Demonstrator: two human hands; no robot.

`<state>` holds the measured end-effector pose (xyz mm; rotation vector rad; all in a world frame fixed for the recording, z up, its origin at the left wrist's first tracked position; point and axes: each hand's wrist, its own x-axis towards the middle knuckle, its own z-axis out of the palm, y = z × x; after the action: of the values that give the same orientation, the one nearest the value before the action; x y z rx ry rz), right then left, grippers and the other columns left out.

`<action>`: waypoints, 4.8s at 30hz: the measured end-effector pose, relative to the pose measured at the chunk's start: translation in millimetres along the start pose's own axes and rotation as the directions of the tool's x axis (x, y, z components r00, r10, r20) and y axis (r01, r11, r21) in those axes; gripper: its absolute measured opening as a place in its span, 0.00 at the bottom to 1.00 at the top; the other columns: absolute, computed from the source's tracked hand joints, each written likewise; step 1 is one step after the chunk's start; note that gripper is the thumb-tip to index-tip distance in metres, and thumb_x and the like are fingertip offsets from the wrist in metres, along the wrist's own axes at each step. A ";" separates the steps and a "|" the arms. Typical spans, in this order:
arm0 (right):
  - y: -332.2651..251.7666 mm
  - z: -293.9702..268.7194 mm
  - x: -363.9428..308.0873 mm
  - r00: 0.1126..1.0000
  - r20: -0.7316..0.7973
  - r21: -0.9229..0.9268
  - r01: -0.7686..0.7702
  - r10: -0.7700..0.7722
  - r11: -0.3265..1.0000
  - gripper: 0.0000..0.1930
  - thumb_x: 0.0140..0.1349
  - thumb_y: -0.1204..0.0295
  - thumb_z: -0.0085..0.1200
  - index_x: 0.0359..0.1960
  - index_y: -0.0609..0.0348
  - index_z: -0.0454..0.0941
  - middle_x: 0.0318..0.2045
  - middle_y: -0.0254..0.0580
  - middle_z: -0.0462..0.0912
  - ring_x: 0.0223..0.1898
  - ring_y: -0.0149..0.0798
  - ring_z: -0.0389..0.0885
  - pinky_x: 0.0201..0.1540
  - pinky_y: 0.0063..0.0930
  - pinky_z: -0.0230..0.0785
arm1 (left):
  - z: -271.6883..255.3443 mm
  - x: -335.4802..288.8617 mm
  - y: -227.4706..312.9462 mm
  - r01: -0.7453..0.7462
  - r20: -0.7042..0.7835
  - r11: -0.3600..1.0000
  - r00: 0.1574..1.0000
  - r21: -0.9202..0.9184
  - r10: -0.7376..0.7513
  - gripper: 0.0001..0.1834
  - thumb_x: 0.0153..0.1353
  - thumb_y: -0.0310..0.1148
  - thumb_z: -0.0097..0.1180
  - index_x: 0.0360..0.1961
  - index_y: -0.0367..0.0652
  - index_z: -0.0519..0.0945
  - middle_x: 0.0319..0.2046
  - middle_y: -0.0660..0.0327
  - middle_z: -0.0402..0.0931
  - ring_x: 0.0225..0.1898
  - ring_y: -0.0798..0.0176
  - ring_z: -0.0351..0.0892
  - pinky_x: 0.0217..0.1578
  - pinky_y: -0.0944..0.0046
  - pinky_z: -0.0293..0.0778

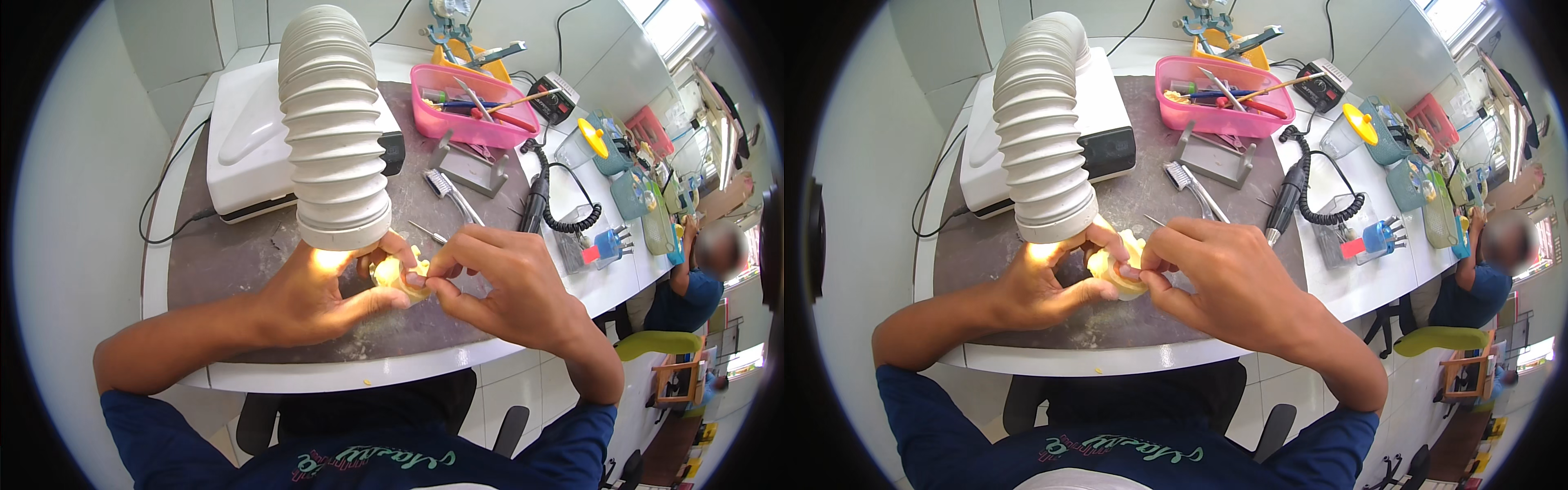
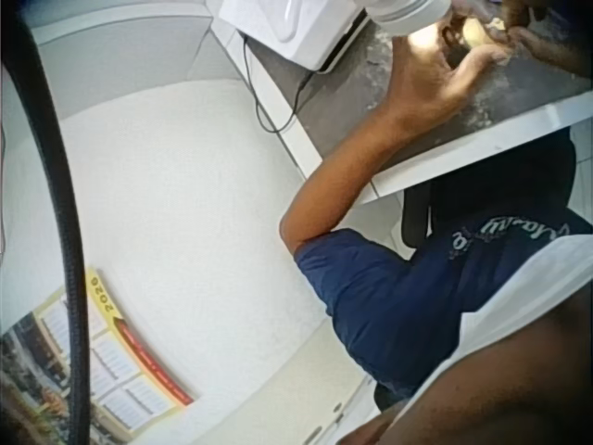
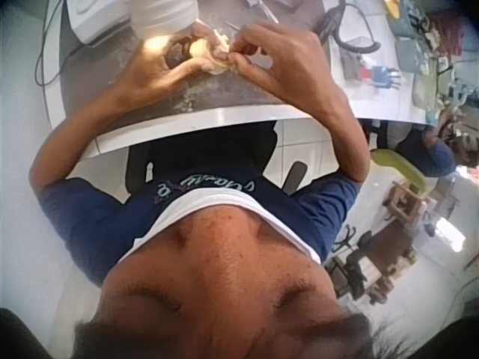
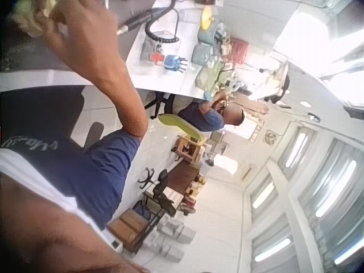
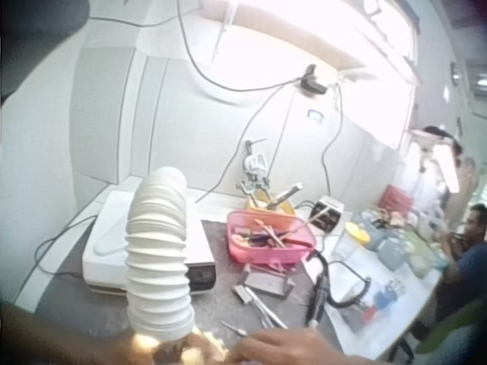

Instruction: The person uses a rotary dental handpiece to carve and shape a small piece of pink wax held in their left hand. They periodically pause to inspect the wax and fit it into a yellow dental cast model on the table. The person also uses a metal probe to adjust the wax within the cast.

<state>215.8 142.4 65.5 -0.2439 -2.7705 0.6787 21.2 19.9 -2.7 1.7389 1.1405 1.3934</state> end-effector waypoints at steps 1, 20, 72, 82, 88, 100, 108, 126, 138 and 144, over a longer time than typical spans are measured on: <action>0.8 0.4 -0.3 1.000 -0.003 0.039 -0.007 0.008 0.999 0.06 0.54 0.74 0.63 0.32 0.59 0.79 0.28 0.41 0.82 0.30 0.41 0.84 0.31 0.32 0.75 | 1.1 -0.7 3.6 0.135 -0.023 0.988 0.990 -0.078 -0.137 0.16 0.60 0.29 0.66 0.46 0.39 0.75 0.39 0.64 0.74 0.38 0.71 0.71 0.40 0.68 0.70; 32.0 24.2 16.2 0.874 0.131 0.636 -0.436 0.469 0.636 0.17 0.58 0.68 0.65 0.43 0.67 0.80 0.34 0.41 0.85 0.28 0.24 0.81 0.30 0.19 0.73 | -3.5 11.1 -8.5 0.422 -0.098 0.783 0.852 -0.457 -0.515 0.18 0.65 0.41 0.61 0.49 0.43 0.74 0.40 0.63 0.77 0.35 0.71 0.79 0.31 0.72 0.78; 0.3 37.2 -18.9 0.979 -0.196 0.051 -0.051 0.060 0.997 0.10 0.49 0.78 0.69 0.34 0.58 0.86 0.40 0.44 0.82 0.37 0.39 0.88 0.37 0.27 0.80 | 18.0 -12.0 17.1 0.002 -0.092 0.837 0.994 0.547 0.057 0.08 0.49 0.21 0.68 0.30 0.39 0.81 0.30 0.57 0.77 0.33 0.57 0.79 0.33 0.60 0.74; -1.0 37.2 -18.8 0.974 -0.196 0.109 -0.093 0.113 0.990 0.10 0.50 0.78 0.69 0.35 0.59 0.86 0.41 0.44 0.82 0.41 0.41 0.87 0.41 0.28 0.80 | 20.0 -12.3 15.4 -0.028 -0.111 0.836 0.988 0.548 0.106 0.09 0.48 0.21 0.69 0.31 0.40 0.80 0.30 0.58 0.77 0.33 0.57 0.78 0.33 0.60 0.74; 1.2 36.3 -19.5 0.976 -0.184 0.119 -0.094 0.115 0.988 0.11 0.50 0.78 0.69 0.36 0.58 0.86 0.43 0.43 0.82 0.41 0.41 0.87 0.41 0.28 0.79 | 17.0 -10.9 16.0 -0.005 -0.117 0.872 0.991 0.489 0.071 0.10 0.48 0.20 0.67 0.32 0.40 0.81 0.31 0.57 0.78 0.33 0.57 0.80 0.34 0.62 0.75; 0.0 36.4 -21.0 0.947 -0.316 0.008 -0.060 0.059 0.998 0.14 0.49 0.74 0.71 0.39 0.56 0.84 0.40 0.40 0.83 0.33 0.31 0.81 0.29 0.22 0.71 | 13.8 -11.9 13.7 0.319 -0.161 0.928 0.923 -0.191 -0.350 0.08 0.65 0.26 0.58 0.43 0.33 0.79 0.40 0.58 0.81 0.45 0.67 0.81 0.51 0.66 0.76; -0.5 41.7 -8.4 0.924 -0.379 0.050 -0.024 0.041 0.998 0.13 0.52 0.73 0.68 0.39 0.60 0.81 0.32 0.40 0.83 0.33 0.38 0.83 0.33 0.29 0.74 | 12.0 -8.9 11.6 0.353 -0.162 0.893 0.899 -0.278 -0.406 0.11 0.65 0.27 0.59 0.44 0.30 0.79 0.40 0.53 0.83 0.44 0.65 0.83 0.50 0.64 0.78; 14.4 21.1 33.8 0.973 -0.020 0.266 -0.217 0.230 0.939 0.11 0.55 0.73 0.64 0.39 0.63 0.83 0.25 0.39 0.80 0.24 0.31 0.75 0.29 0.25 0.67 | -4.5 0.7 -0.9 0.384 -0.164 0.863 0.877 -0.328 -0.452 0.09 0.68 0.29 0.54 0.43 0.34 0.78 0.34 0.61 0.80 0.39 0.67 0.81 0.42 0.66 0.79; 6.1 11.2 8.4 0.981 -0.174 0.012 -0.087 0.087 0.996 0.07 0.56 0.76 0.61 0.37 0.59 0.82 0.30 0.39 0.79 0.27 0.36 0.77 0.31 0.28 0.70 | -16.9 1.2 4.9 0.464 -0.140 0.778 0.815 -0.423 -0.562 0.08 0.66 0.24 0.52 0.43 0.32 0.78 0.35 0.58 0.78 0.38 0.66 0.81 0.43 0.64 0.82; 0.4 17.0 8.3 0.989 -0.137 -0.260 0.022 -0.059 0.965 0.07 0.55 0.76 0.62 0.36 0.59 0.83 0.33 0.42 0.79 0.30 0.42 0.80 0.33 0.32 0.73 | -4.0 -4.8 2.4 0.407 -0.216 0.876 0.860 -0.259 -0.463 0.09 0.69 0.27 0.49 0.44 0.32 0.77 0.36 0.58 0.78 0.37 0.68 0.80 0.40 0.66 0.81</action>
<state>202.8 137.3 52.7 -0.2760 -2.7104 0.2761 17.6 14.3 -1.7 1.0730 1.3801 1.4231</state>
